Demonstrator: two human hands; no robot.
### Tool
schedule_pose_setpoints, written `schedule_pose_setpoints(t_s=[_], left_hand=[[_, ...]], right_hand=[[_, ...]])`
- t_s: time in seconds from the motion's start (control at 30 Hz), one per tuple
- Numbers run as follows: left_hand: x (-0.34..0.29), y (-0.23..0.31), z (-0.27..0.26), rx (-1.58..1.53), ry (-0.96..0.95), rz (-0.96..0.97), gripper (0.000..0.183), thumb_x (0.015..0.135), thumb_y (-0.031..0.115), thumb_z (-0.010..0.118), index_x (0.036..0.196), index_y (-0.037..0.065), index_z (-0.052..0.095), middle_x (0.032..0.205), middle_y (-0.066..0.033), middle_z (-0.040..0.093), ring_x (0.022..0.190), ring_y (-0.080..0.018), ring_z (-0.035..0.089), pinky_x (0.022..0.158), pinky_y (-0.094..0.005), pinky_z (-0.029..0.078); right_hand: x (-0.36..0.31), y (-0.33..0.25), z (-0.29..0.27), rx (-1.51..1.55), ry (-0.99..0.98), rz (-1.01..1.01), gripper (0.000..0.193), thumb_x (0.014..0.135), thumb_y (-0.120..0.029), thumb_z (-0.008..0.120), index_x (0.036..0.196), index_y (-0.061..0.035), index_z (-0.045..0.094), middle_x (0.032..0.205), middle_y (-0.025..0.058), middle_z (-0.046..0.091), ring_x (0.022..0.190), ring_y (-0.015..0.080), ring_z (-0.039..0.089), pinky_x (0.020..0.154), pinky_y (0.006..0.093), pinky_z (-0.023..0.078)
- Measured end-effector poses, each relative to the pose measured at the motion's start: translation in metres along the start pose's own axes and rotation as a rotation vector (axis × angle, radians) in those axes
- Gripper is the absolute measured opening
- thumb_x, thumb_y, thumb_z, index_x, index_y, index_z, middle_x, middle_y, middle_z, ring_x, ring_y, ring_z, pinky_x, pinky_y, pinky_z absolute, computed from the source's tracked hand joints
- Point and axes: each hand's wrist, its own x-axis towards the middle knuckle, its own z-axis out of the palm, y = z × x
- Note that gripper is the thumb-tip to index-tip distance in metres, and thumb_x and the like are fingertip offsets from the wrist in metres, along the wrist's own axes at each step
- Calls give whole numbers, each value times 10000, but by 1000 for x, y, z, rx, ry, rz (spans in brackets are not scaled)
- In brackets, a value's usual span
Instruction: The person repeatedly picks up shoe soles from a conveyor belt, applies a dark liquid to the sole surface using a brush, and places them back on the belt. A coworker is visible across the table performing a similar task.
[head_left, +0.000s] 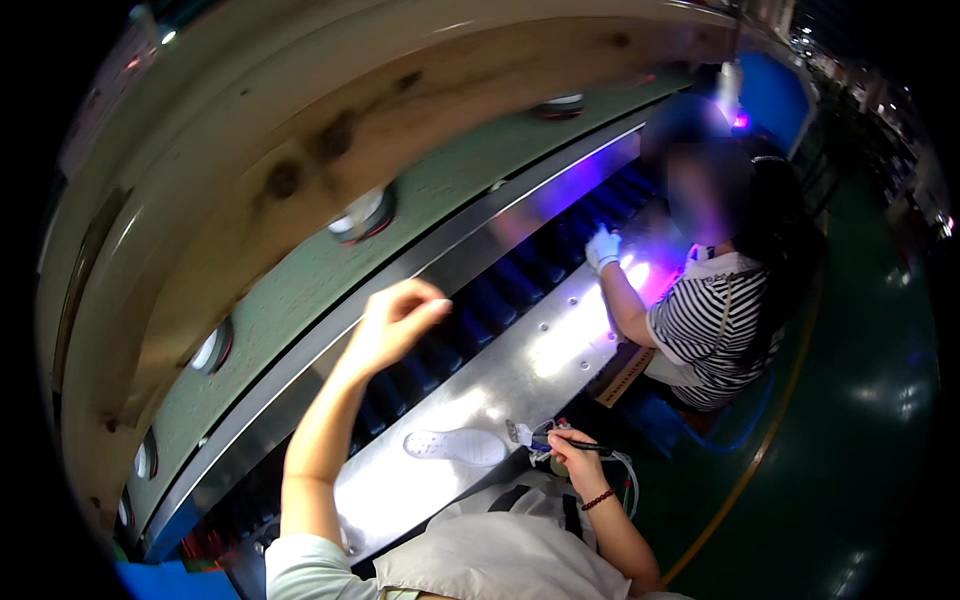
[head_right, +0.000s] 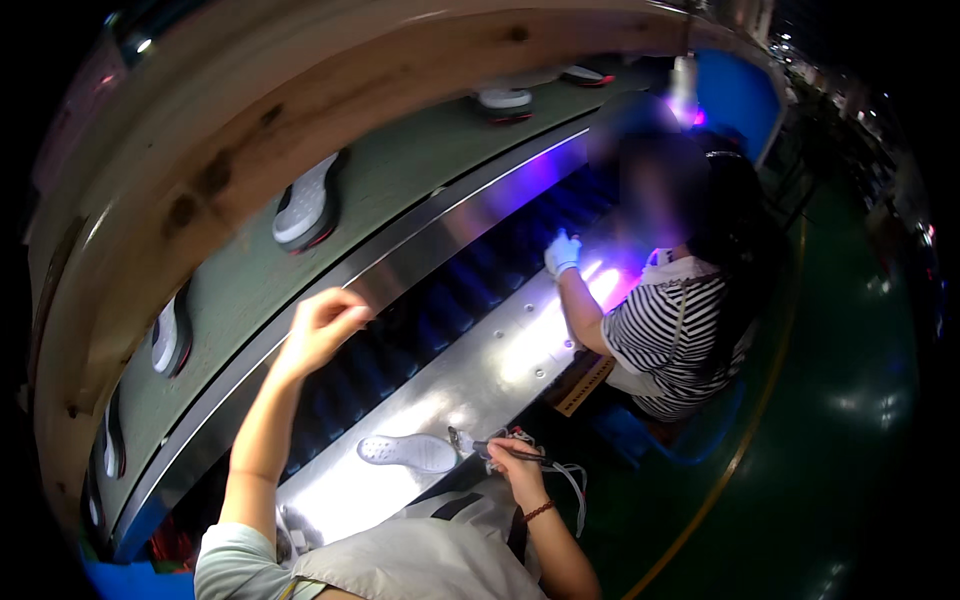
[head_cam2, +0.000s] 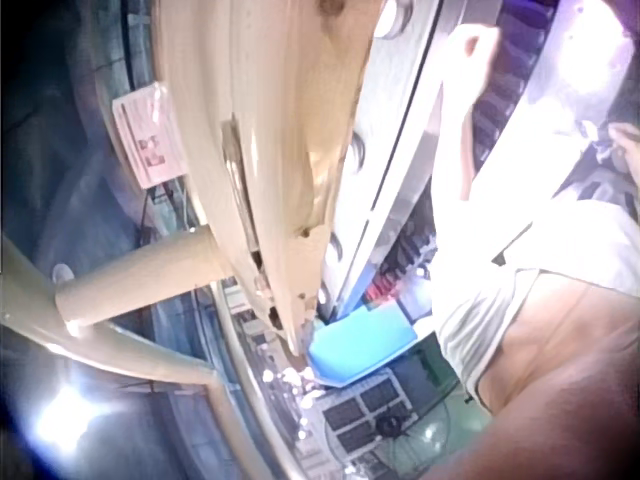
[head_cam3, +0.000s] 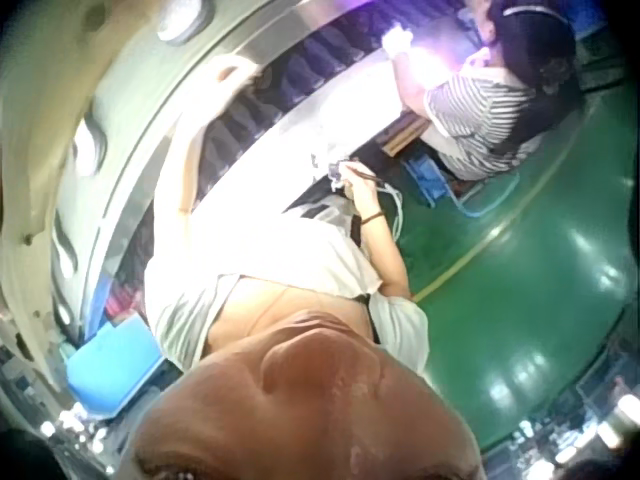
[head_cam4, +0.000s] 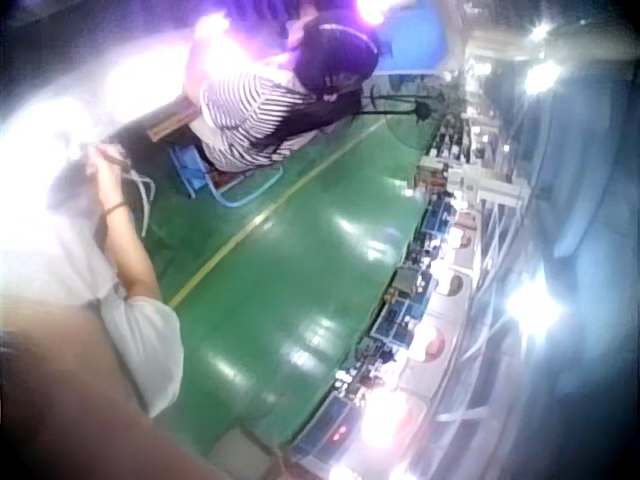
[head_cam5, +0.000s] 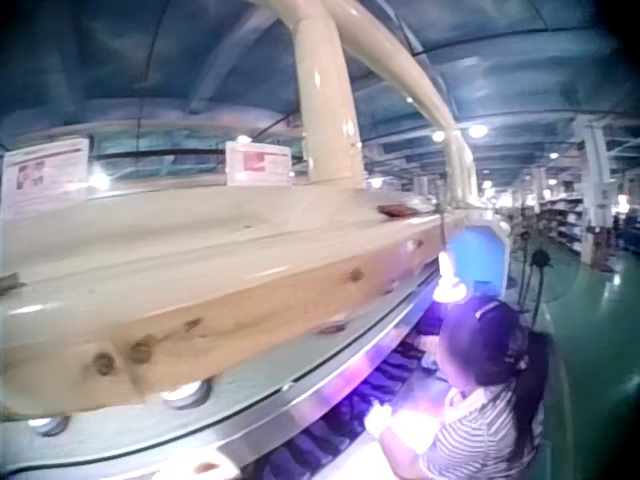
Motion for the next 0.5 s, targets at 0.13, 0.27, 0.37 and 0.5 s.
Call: schedule_pose_setpoints(t_s=[0.13, 0.27, 0.37, 0.5], left_hand=[[-69, -7, -84, 245, 492, -17, 167, 767, 183, 594, 834, 36, 551, 798, -22, 523, 676, -76, 472, 638, -211, 402], [-74, -10, -133, 866, 360, -330, 548, 795, 363, 504, 1198, 10, 391, 1292, -185, 300, 1226, -287, 240, 992, -355, 213], [-72, -37, -157, 910, 152, -519, 713, 792, 533, 381, 1288, 38, 252, 1344, -182, 195, 1266, -292, 121, 1019, -382, 99], [-66, -23, -156, 767, 24, -506, 721, 792, 566, 327, 1308, 76, 215, 1357, -170, 161, 1270, -290, 101, 1020, -388, 75]], right_hand=[[2, 18, 24, 0, -61, 62, 132, 729, -89, 622, 836, -19, 591, 696, 10, 559, 589, 52, 494, 517, 154, 369], [-4, 25, 52, -6, -133, 125, 145, 728, -91, 627, 849, -22, 588, 692, 9, 561, 595, 53, 499, 526, 150, 367], [-7, 33, 68, -13, -185, 160, 150, 739, -68, 610, 871, -9, 572, 716, 28, 567, 604, 76, 511, 526, 166, 383], [-8, 47, 78, -25, -182, 186, 146, 750, -61, 595, 883, -5, 567, 739, 36, 568, 612, 90, 521, 528, 179, 396]])
